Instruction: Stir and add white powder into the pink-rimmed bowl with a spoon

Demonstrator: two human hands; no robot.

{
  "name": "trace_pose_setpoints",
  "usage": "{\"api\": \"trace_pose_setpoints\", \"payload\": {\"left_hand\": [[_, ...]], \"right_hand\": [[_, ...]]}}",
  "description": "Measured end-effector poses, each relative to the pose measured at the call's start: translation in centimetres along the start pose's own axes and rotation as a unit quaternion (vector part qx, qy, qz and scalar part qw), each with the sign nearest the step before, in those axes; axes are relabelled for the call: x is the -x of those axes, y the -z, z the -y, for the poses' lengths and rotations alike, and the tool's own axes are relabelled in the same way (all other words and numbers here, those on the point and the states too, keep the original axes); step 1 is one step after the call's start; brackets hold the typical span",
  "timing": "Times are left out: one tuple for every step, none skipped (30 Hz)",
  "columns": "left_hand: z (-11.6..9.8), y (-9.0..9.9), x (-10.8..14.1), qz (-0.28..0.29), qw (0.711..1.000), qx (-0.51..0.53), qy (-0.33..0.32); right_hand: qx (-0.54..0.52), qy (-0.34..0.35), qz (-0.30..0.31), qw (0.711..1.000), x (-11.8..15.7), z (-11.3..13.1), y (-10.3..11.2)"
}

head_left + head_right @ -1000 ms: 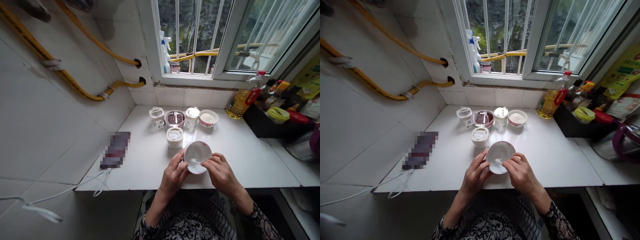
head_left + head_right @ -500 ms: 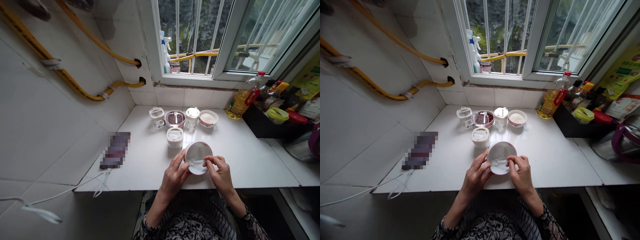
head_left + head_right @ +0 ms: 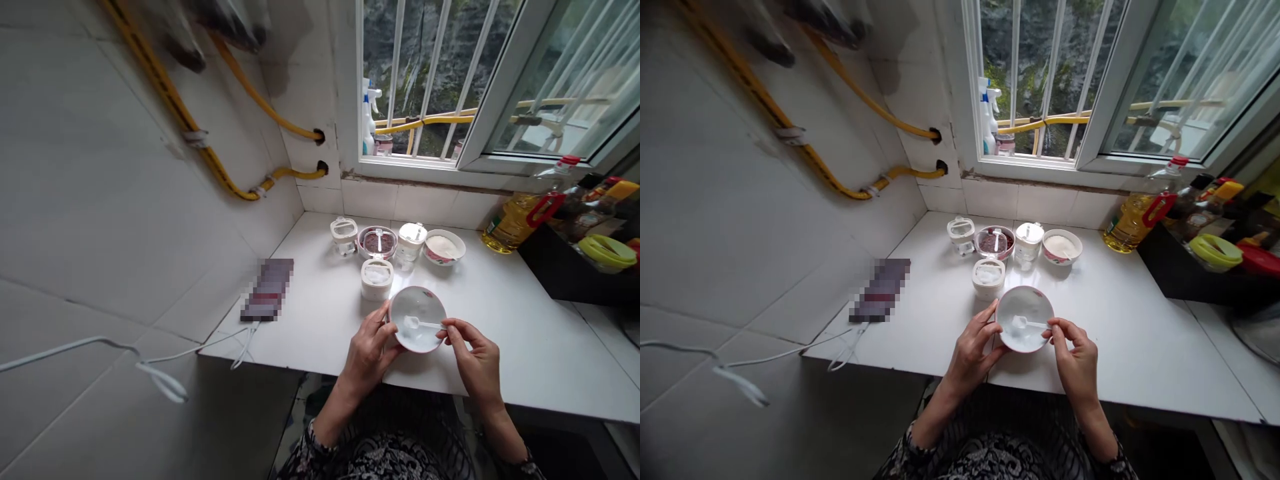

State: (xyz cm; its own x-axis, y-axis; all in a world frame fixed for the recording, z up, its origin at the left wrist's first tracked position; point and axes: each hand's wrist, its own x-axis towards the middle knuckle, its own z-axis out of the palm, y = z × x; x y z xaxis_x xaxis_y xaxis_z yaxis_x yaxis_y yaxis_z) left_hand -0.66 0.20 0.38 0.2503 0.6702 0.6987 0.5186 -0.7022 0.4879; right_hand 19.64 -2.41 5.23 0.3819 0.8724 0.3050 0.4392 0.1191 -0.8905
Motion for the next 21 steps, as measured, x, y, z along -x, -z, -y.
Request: {"api": "trace_pose_setpoints", "payload": {"left_hand": [[0.0,0.0,0.0,-0.003,1.0,0.0,0.0],[0.0,0.0,0.0,-0.004,1.0,0.0,0.004],[0.0,0.0,0.0,-0.006,1.0,-0.001,0.007],[0.0,-0.1,0.0,-0.007,1.0,-0.001,0.012],[0.0,-0.1,0.0,-0.008,1.0,-0.001,0.016],[0.0,-0.1,0.0,-0.008,1.0,0.0,0.019],[0.0,-0.1,0.0,-0.008,1.0,0.0,0.023],[0.0,-0.1,0.0,-0.008,1.0,0.001,0.027],[0.0,-0.1,0.0,-0.007,0.999,0.002,0.031],[0.0,-0.1,-0.1,-0.006,0.999,0.004,0.035],[0.0,-0.1,-0.1,-0.006,0.999,0.006,0.038],[0.0,-0.1,-0.1,-0.008,0.999,0.008,0.04],[0.0,-0.1,-0.1,-0.011,0.999,0.011,0.041],[0.0,-0.1,-0.1,-0.014,0.999,0.015,0.042],[0.0,-0.1,-0.1,-0.017,0.999,0.019,0.042],[0.0,-0.1,-0.1,-0.02,0.999,0.022,0.042],[0.1,-0.1,-0.1,-0.021,0.999,0.024,0.043],[0.1,-0.1,-0.1,-0.021,0.998,0.026,0.044],[0.1,-0.1,0.0,-0.019,0.998,0.028,0.047],[0.1,-0.1,0.0,-0.017,0.998,0.029,0.051],[0.1,-0.1,0.0,-0.014,0.998,0.03,0.056]], "right_hand": [[-0.005,-0.005,0.0,1.0,-0.1,0.1,0.0],[-0.011,-0.012,0.001,1.0,-0.1,0.1,0.0],[-0.02,-0.019,0.004,1.0,-0.2,0.2,-0.1],[-0.03,-0.029,0.008,0.999,-0.3,0.3,-0.1],[-0.04,-0.039,0.014,0.998,-0.4,0.3,-0.1],[-0.05,-0.049,0.018,0.997,-0.5,0.4,-0.1],[-0.061,-0.06,0.024,0.996,-0.6,0.4,-0.1],[-0.072,-0.071,0.031,0.994,-0.8,0.5,-0.1],[-0.083,-0.082,0.037,0.992,-0.9,0.5,-0.2],[-0.096,-0.09,0.041,0.99,-1.1,0.5,-0.2],[-0.109,-0.097,0.043,0.988,-1.3,0.5,-0.3],[-0.12,-0.101,0.043,0.987,-1.5,0.5,-0.4],[-0.131,-0.102,0.041,0.985,-1.7,0.6,-0.4],[-0.139,-0.1,0.038,0.984,-2.0,0.7,-0.5],[-0.146,-0.095,0.034,0.984,-2.4,0.9,-0.6],[-0.151,-0.089,0.031,0.984,-2.8,1.1,-0.8],[-0.154,-0.079,0.028,0.984,-3.2,1.5,-0.9],[-0.155,-0.067,0.024,0.985,-3.7,1.9,-1.1],[-0.155,-0.052,0.024,0.986,-4.2,2.4,-1.4],[-0.151,-0.033,0.025,0.988,-4.7,3.0,-1.7],[-0.146,-0.01,0.022,0.989,-5.2,3.7,-2.1]]}}
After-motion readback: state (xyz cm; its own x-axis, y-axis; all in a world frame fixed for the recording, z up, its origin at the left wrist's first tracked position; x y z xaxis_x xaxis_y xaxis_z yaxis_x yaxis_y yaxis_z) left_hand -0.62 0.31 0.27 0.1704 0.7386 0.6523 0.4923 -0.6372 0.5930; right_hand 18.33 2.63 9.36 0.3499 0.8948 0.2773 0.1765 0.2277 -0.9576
